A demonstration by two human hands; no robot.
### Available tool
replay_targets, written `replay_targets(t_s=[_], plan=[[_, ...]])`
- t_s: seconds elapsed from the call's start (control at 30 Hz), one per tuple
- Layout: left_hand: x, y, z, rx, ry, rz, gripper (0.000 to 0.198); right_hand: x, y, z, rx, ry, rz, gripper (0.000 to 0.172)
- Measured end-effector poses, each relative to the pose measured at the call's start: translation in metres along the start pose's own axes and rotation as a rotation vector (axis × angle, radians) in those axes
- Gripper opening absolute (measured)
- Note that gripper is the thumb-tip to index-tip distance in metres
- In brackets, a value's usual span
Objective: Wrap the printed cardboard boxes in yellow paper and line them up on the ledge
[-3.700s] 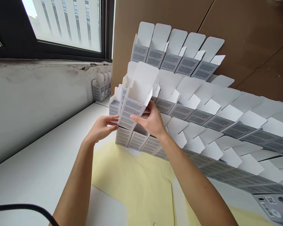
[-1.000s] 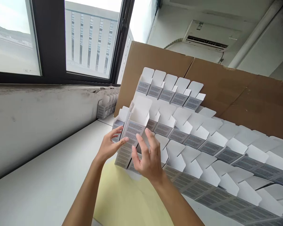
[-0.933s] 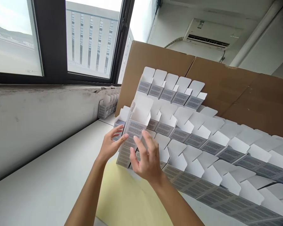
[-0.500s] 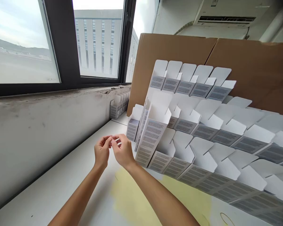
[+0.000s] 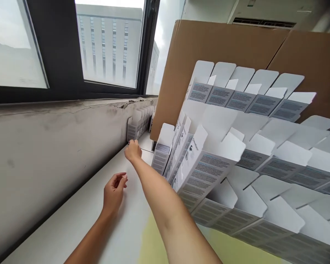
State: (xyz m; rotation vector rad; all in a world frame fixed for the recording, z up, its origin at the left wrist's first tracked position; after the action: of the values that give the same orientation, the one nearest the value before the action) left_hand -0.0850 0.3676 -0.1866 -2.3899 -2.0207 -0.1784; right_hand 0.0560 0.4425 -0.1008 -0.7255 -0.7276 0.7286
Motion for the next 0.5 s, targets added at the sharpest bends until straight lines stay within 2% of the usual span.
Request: replay_targets(t_s=[0.13,0.23,0.3,0.4,0.5], plan=[[-0.001,0.005,-0.001,0.031,0.008,0.08,0.041,0.051,0.002,0.002,-0.117,0.002,-0.03,0.04],[-0.002,0.007,-0.003,0.055,0.016,0.087,0.04,0.078,0.005,-0.001,-0.15,0.051,-0.026,0.061],[-0.002,0.008,-0.003,0.066,0.016,0.088,0.04,0.092,0.008,-0.003,-0.164,0.072,-0.014,0.069],[-0.003,0.009,-0.003,0.064,0.009,0.088,0.038,0.105,0.012,-0.007,-0.192,0.091,-0.008,0.065],[-0.004,0.008,-0.003,0.062,-0.005,0.079,0.036,0.106,0.011,-0.009,-0.234,0.066,-0.051,0.051]])
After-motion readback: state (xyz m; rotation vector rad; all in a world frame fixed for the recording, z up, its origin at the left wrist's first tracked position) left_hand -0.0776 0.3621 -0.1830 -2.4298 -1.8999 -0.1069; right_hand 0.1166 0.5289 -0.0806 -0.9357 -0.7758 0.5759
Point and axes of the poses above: each hand's wrist, its own x-axis towards the middle knuckle, its own y-axis out of the palm, z = x × y, the point moved 5 cm from there along x, towards the middle knuckle, and after that the axes turned 5 degrees about -z, right-handed, at the moved point
